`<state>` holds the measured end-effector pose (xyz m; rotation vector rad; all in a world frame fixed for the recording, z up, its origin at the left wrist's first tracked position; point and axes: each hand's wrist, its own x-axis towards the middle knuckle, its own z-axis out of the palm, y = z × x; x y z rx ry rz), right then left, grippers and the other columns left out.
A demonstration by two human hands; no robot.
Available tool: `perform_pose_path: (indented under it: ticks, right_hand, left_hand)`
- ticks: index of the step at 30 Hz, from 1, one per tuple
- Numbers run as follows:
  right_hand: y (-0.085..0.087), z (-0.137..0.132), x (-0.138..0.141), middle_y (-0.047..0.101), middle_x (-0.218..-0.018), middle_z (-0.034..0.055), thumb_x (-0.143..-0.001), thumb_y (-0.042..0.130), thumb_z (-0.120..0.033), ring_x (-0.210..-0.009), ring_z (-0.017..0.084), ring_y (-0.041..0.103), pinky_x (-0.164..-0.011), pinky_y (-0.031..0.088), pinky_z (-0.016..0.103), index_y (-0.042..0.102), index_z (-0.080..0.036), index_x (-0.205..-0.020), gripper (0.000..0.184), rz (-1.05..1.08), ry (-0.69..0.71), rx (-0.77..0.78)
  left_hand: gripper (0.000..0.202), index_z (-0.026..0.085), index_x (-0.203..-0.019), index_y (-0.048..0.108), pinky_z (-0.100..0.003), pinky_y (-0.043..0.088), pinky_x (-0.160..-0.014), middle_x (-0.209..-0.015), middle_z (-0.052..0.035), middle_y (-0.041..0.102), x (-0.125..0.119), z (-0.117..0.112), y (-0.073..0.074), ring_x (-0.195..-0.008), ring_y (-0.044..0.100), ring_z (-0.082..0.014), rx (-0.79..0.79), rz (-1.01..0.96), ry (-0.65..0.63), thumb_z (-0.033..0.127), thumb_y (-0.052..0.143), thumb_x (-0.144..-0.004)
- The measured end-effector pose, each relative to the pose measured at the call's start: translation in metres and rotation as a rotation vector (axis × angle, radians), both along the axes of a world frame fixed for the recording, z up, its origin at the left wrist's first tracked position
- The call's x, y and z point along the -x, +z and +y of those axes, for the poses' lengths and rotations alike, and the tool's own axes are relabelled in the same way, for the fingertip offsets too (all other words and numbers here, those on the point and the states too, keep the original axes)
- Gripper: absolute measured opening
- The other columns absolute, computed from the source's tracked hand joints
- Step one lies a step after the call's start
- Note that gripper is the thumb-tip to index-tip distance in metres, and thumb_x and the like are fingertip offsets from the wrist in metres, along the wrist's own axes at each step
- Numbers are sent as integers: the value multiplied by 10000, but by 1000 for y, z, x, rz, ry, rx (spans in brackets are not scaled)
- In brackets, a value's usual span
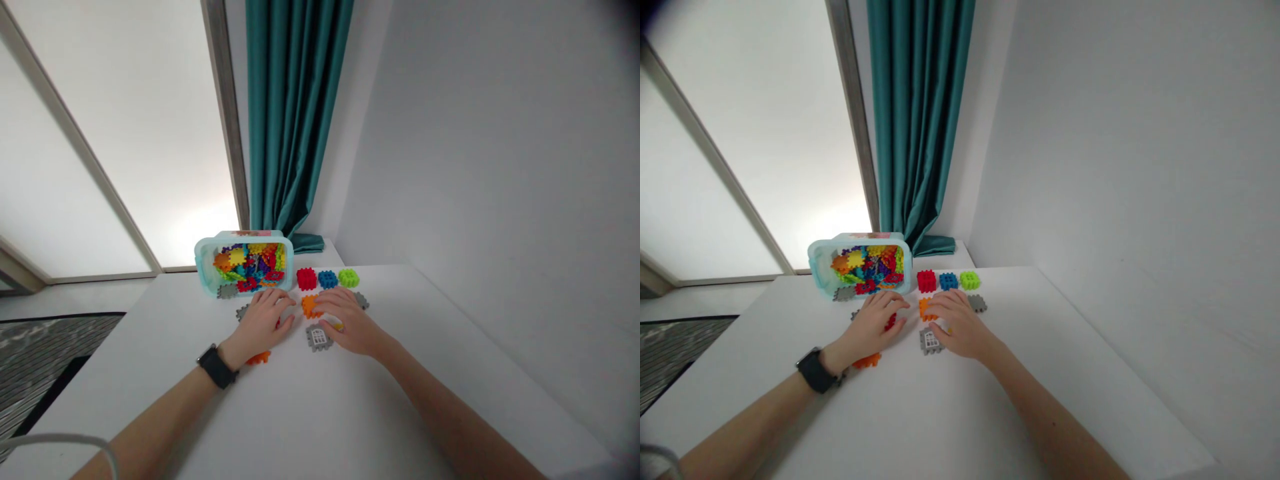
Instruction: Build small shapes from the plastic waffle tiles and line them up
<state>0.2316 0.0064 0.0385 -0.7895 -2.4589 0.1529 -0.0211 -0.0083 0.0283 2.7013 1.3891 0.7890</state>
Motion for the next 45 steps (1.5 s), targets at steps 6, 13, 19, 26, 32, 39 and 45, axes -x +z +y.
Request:
perform_pose_path:
  ticks: [6, 13, 19, 26, 32, 39, 45]
  right_hand:
    - [-7, -2, 27, 719, -1156, 86, -912, 545, -178, -1182, 270, 603, -1077, 381, 508, 682, -255, -1094, 241, 35, 23, -1]
    - [-10, -10, 69, 718, -1142, 84, -938, 523, -174, -1186, 270, 586, -1071, 398, 507, 672, -248, -1119, 245, -2, 73, 14]
    - [-15, -33, 107, 676, -1228, 91, -917, 571, -169, -1192, 266, 575, -1045, 441, 468, 634, -242, -1214, 312, -88, 98, 90]
    - [-33, -42, 126, 590, -1384, 98, -886, 596, -166, -1289, 290, 508, -1081, 427, 486, 596, -253, -1281, 404, -185, 37, 125]
    - [-43, -48, 138, 577, -1396, 99, -897, 531, -101, -1319, 277, 483, -1098, 415, 493, 573, -248, -1311, 441, -134, -18, 159]
    - [-51, -58, 141, 616, -1324, 87, -939, 476, -75, -1286, 262, 512, -1103, 405, 509, 587, -263, -1263, 391, -78, -25, 142]
    - [-50, -60, 137, 603, -1354, 93, -923, 450, -46, -1300, 258, 505, -1122, 384, 519, 597, -265, -1266, 433, 25, 5, 164]
  left_hand:
    - [177, 212, -1028, 662, -440, 478, -915, -1060, -78, 671, 48, -10, -1, -1012, 621, -262, 6, 0, 79, 248, 509, -944]
    - [263, 230, -1189, 648, -435, 496, -989, -1240, -88, 667, 98, -29, -11, -1153, 614, -252, 36, -7, 68, 250, 522, -960]
    - [362, 234, -1325, 595, -478, 473, -1057, -1391, -109, 602, 116, -44, -21, -1282, 549, -269, 49, -10, 74, 283, 512, -976]
    - [420, 246, -1392, 533, -486, 445, -1089, -1428, -114, 570, 123, -47, -26, -1314, 522, -270, 123, -63, -6, 345, 533, -983]
    - [645, 230, -1281, 559, -485, 436, -1085, -1359, -135, 554, 130, -63, -12, -1291, 507, -310, 231, -57, -115, 478, 821, -747]
    - [505, 225, -1027, 587, -478, 460, -1044, -1269, -111, 547, 128, -72, -12, -1235, 522, -315, 259, -21, -47, 339, 892, -641]
    - [464, 212, -995, 568, -472, 499, -1007, -1275, -120, 544, 126, -65, -19, -1196, 552, -308, 180, -38, -23, 277, 871, -649]
